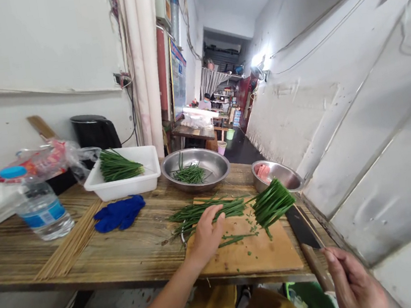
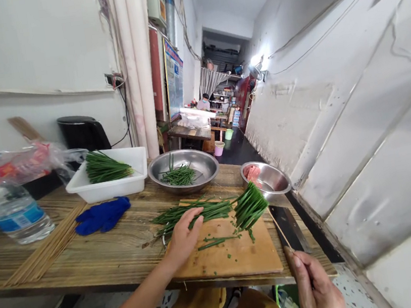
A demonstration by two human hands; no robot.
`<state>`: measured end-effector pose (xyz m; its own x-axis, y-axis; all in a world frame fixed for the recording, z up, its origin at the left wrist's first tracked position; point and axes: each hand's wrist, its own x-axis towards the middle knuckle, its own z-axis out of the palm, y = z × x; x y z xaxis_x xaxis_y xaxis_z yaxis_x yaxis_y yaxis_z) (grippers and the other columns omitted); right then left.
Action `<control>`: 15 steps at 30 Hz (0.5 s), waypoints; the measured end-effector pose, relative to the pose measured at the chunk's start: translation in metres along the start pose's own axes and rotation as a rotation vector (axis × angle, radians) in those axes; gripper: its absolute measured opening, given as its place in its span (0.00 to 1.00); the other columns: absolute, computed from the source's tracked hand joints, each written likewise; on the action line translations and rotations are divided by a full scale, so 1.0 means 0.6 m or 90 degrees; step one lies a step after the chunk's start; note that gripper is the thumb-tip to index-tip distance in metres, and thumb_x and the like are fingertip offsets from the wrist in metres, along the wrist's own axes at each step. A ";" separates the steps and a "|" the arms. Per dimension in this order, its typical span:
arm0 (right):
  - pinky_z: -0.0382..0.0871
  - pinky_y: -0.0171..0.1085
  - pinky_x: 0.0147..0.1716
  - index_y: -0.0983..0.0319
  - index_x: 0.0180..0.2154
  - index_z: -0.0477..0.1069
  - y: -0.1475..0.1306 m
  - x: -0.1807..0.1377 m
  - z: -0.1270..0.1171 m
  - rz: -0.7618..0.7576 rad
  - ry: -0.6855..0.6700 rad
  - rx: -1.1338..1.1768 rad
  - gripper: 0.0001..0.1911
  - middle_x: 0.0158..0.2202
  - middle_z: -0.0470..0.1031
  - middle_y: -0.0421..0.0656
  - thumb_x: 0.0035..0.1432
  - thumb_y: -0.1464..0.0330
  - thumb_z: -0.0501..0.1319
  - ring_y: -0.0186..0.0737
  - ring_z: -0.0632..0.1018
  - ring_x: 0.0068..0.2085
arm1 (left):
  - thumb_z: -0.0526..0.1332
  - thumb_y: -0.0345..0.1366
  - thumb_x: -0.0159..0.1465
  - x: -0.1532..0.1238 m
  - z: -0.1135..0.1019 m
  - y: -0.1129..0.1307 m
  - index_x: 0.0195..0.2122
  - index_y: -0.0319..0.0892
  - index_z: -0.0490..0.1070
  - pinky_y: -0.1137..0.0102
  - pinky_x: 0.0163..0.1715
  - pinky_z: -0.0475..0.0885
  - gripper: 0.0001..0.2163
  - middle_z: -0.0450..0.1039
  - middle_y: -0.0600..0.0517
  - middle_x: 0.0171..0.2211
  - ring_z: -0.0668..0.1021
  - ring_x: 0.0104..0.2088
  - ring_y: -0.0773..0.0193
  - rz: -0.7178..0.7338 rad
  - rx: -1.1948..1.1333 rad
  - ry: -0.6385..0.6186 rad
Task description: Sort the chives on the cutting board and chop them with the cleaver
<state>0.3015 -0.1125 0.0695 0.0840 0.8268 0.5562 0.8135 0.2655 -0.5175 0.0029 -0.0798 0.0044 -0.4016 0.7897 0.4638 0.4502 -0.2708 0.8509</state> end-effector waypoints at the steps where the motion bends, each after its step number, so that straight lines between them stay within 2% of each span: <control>1: 0.73 0.31 0.34 0.58 0.37 0.73 -0.005 -0.004 0.004 0.002 -0.006 0.015 0.26 0.36 0.79 0.41 0.58 0.46 0.49 0.41 0.79 0.37 | 0.52 0.42 0.64 0.006 -0.009 0.013 0.49 0.40 0.71 0.61 0.57 0.61 0.17 0.70 0.45 0.51 0.70 0.53 0.60 0.018 0.001 -0.015; 5: 0.73 0.30 0.37 0.58 0.38 0.73 -0.004 -0.015 0.015 -0.001 -0.032 0.062 0.24 0.38 0.79 0.42 0.58 0.47 0.51 0.41 0.79 0.40 | 0.54 0.44 0.64 0.041 -0.027 0.058 0.55 0.42 0.67 0.59 0.60 0.58 0.21 0.66 0.45 0.56 0.67 0.57 0.58 0.047 -0.035 -0.104; 7: 0.73 0.28 0.37 0.58 0.38 0.74 0.006 -0.015 0.018 -0.016 -0.059 0.087 0.23 0.37 0.79 0.42 0.57 0.49 0.53 0.40 0.79 0.39 | 0.59 0.44 0.61 0.059 -0.027 0.073 0.59 0.43 0.62 0.58 0.59 0.59 0.25 0.65 0.43 0.57 0.67 0.57 0.57 0.034 -0.115 -0.170; 9: 0.73 0.27 0.36 0.59 0.37 0.75 0.018 -0.011 0.018 -0.058 -0.105 0.124 0.20 0.36 0.80 0.42 0.56 0.51 0.56 0.39 0.80 0.38 | 0.62 0.44 0.58 0.073 -0.025 0.085 0.60 0.42 0.60 0.59 0.57 0.61 0.29 0.66 0.42 0.56 0.69 0.55 0.57 0.005 -0.239 -0.270; 11: 0.73 0.26 0.36 0.60 0.37 0.75 0.026 -0.005 0.016 -0.107 -0.153 0.163 0.18 0.36 0.80 0.43 0.56 0.54 0.58 0.38 0.80 0.37 | 0.65 0.45 0.56 0.079 -0.024 0.098 0.56 0.40 0.65 0.61 0.54 0.65 0.28 0.70 0.42 0.52 0.72 0.52 0.57 -0.030 -0.360 -0.406; 13: 0.74 0.26 0.37 0.61 0.37 0.76 0.030 -0.002 0.014 -0.140 -0.189 0.189 0.16 0.36 0.80 0.43 0.56 0.56 0.58 0.37 0.80 0.36 | 0.66 0.45 0.54 0.078 -0.027 0.108 0.46 0.37 0.71 0.65 0.46 0.69 0.22 0.75 0.45 0.43 0.76 0.44 0.59 -0.073 -0.414 -0.522; 15: 0.74 0.25 0.36 0.60 0.36 0.76 0.032 -0.003 0.014 -0.157 -0.210 0.191 0.15 0.36 0.80 0.42 0.56 0.57 0.58 0.37 0.80 0.36 | 0.67 0.45 0.53 0.073 -0.030 0.115 0.34 0.35 0.73 0.71 0.34 0.69 0.17 0.75 0.51 0.31 0.75 0.33 0.65 -0.119 -0.406 -0.554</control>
<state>0.3118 -0.1048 0.0529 -0.3152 0.8213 0.4755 0.5814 0.5631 -0.5873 0.0020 -0.0740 0.0877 0.3927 0.8989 0.1945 -0.1561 -0.1433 0.9773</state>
